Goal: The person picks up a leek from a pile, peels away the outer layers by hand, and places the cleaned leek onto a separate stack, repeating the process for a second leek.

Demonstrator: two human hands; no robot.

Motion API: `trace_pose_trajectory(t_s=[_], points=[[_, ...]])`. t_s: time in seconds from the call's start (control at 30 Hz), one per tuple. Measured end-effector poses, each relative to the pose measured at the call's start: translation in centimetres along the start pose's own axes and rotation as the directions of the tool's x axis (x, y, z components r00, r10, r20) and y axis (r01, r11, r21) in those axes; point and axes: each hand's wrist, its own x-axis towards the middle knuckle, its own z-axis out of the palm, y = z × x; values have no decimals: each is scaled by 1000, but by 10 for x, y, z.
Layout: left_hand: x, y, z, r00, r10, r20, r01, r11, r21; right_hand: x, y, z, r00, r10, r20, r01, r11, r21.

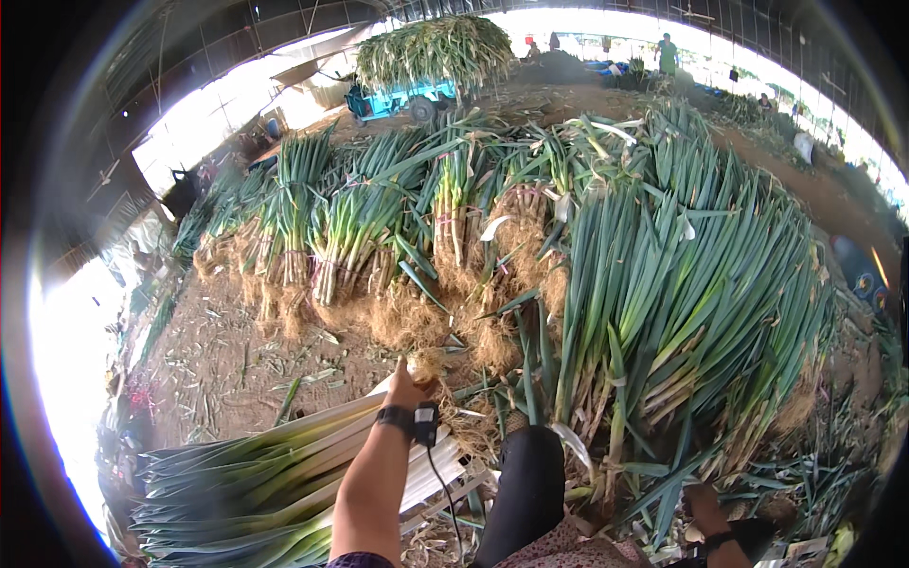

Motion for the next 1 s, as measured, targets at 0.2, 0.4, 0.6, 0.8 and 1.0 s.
trace_pose_trajectory(t_s=[0.2, 0.4, 0.6, 0.8, 1.0], points=[[48, -6, -18, 801, 327, 501, -554, 721, 416, -8, -79, 19, 943, 292, 158, -328, 893, 308], [-106, -98, 72, 744, 346, 571, -375, 924, -71, 42, -183, 21, 959, -14, 282, -124, 876, 467], [-221, -209, 67, 637, 234, 734, -330, 944, -14, 55, -358, 51, 711, -363, 602, 92, 897, 433], [-241, -205, 28, 514, -188, 837, -597, 622, 507, 20, -358, 75, 716, -608, 345, 515, 792, 327], [-275, -128, 15, 560, 207, 802, -554, 813, 177, -40, -343, 82, 511, -822, 250, 816, 555, 160]])
